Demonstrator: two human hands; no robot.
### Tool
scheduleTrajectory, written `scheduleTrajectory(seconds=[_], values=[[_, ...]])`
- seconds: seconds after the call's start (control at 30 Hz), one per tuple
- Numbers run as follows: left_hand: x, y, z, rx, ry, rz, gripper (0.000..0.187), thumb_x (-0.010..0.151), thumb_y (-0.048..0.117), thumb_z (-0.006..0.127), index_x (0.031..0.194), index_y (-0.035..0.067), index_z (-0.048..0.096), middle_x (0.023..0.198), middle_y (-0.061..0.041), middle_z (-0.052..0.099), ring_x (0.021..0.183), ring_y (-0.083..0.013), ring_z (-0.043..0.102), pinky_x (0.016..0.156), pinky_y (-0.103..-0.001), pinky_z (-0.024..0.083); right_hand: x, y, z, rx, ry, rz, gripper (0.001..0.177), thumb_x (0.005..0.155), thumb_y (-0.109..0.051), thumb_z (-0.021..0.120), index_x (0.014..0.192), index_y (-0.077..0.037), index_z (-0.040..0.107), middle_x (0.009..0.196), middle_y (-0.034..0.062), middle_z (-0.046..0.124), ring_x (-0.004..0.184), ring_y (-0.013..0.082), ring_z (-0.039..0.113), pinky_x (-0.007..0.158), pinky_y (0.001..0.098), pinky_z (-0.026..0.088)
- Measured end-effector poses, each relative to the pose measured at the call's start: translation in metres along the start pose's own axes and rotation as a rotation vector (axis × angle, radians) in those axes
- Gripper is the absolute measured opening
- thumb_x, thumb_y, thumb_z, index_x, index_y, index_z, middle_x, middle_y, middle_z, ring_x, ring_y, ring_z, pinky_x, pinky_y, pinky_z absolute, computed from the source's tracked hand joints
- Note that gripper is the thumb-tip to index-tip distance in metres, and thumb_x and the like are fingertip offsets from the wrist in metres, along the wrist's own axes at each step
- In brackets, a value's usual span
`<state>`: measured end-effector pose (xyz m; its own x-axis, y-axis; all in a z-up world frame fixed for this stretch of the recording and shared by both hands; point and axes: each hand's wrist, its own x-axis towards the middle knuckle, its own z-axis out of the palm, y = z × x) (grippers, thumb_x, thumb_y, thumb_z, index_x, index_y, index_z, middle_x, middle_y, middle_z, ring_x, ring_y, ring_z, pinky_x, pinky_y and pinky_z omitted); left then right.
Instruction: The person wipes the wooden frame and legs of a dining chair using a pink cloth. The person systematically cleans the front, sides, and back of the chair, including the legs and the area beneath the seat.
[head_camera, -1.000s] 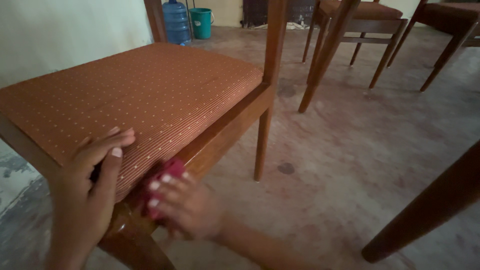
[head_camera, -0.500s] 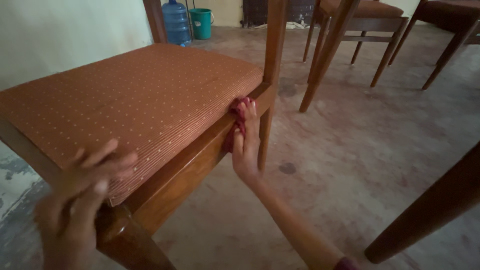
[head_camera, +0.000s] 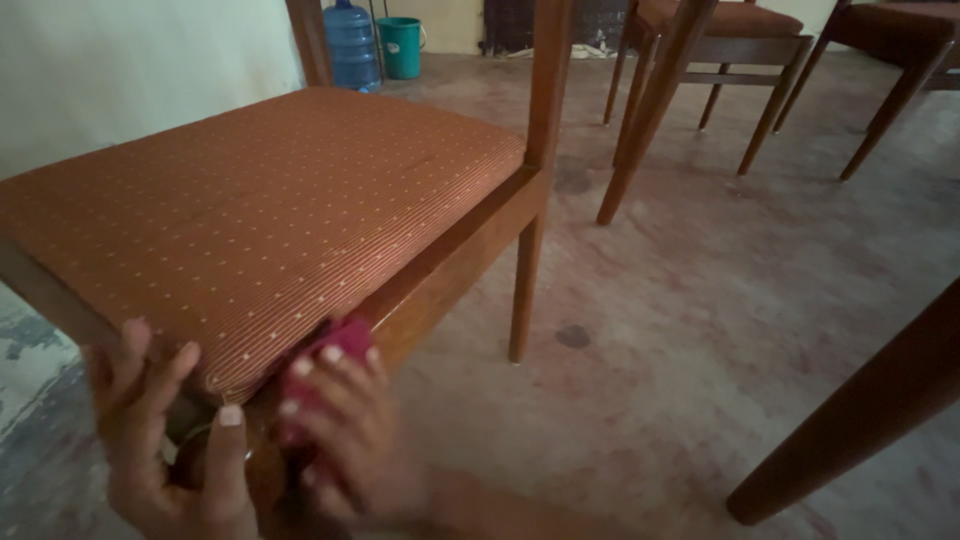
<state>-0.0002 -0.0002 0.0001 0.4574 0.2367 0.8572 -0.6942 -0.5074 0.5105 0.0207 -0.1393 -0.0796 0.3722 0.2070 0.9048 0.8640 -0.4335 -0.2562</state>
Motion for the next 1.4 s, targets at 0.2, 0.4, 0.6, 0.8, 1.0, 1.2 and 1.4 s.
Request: scheduleTrajectory(seconds=[0.2, 0.4, 0.6, 0.8, 1.0, 1.2, 1.4], values=[[-0.005, -0.002, 0.005, -0.116, 0.040, -0.024, 0.051, 0.083, -0.006, 0.050, 0.132, 0.000, 0.064, 0.151, -0.019, 0.056, 0.159, -0.0355, 0.037, 0.138, -0.049, 0.025, -0.007, 0.021, 0.013, -0.042, -0.052, -0.129, 0.048, 0.097, -0.018, 0.066, 0.144, -0.008, 0.059, 0.159, 0.0191, 0.050, 0.157, 0.0422, 0.041, 0.135, 0.0649, 0.018], [-0.008, -0.001, 0.010, -0.104, 0.031, 0.025, 0.048, 0.084, -0.006, 0.052, 0.130, 0.000, 0.066, 0.150, -0.017, 0.060, 0.159, -0.0373, 0.042, 0.137, -0.048, 0.031, -0.011, 0.033, 0.013, -0.036, -0.017, -0.129, 0.046, 0.094, -0.015, 0.061, 0.139, -0.009, 0.059, 0.156, 0.0182, 0.052, 0.153, 0.0432, 0.042, 0.132, 0.0664, 0.017], [-0.014, 0.012, 0.035, -0.043, 0.028, 0.006, 0.045, 0.085, -0.004, 0.056, 0.127, 0.003, 0.070, 0.146, -0.014, 0.064, 0.160, -0.0415, 0.038, 0.136, -0.051, 0.027, -0.011, 0.046, -0.001, -0.020, 0.110, -0.105, 0.037, 0.098, -0.014, 0.058, 0.135, -0.009, 0.058, 0.152, 0.0174, 0.054, 0.150, 0.0430, 0.045, 0.131, 0.0668, 0.019], [-0.019, 0.019, 0.073, -0.011, 0.001, 0.007, 0.038, 0.086, 0.001, 0.061, 0.117, 0.016, 0.076, 0.147, -0.004, 0.064, 0.160, -0.0429, 0.032, 0.133, -0.064, -0.001, -0.008, 0.069, -0.034, -0.035, 0.154, -0.098, 0.036, 0.099, -0.005, 0.061, 0.134, -0.006, 0.056, 0.151, 0.0184, 0.052, 0.151, 0.0415, 0.043, 0.131, 0.0678, 0.020], [-0.028, 0.021, 0.130, 0.047, 0.031, 0.005, 0.029, 0.088, 0.008, 0.066, 0.107, 0.026, 0.078, 0.148, 0.007, 0.061, 0.161, -0.0448, 0.023, 0.118, -0.075, -0.021, 0.006, 0.097, -0.053, 0.033, 0.324, -0.128, 0.031, 0.101, -0.003, 0.068, 0.131, -0.003, 0.058, 0.147, 0.0170, 0.056, 0.150, 0.0364, 0.048, 0.131, 0.0577, 0.031], [-0.030, 0.037, 0.177, 0.062, 0.017, 0.027, 0.027, 0.086, 0.010, 0.066, 0.100, 0.029, 0.080, 0.143, 0.007, 0.065, 0.159, -0.0472, 0.023, 0.112, -0.076, -0.026, 0.020, 0.115, -0.099, -0.082, 0.339, -0.088, 0.038, 0.101, -0.006, 0.068, 0.137, 0.001, 0.057, 0.152, 0.0191, 0.054, 0.149, 0.0370, 0.050, 0.130, 0.0538, 0.037], [-0.024, 0.049, 0.217, 0.031, 0.010, 0.033, 0.020, 0.084, 0.014, 0.068, 0.092, 0.028, 0.080, 0.141, 0.007, 0.066, 0.158, -0.0502, 0.018, 0.107, -0.080, -0.026, 0.021, 0.136, -0.131, -0.089, 0.256, 0.018, 0.042, 0.101, -0.006, 0.066, 0.140, 0.004, 0.055, 0.155, 0.0211, 0.050, 0.151, 0.0373, 0.047, 0.126, 0.0481, 0.042]])
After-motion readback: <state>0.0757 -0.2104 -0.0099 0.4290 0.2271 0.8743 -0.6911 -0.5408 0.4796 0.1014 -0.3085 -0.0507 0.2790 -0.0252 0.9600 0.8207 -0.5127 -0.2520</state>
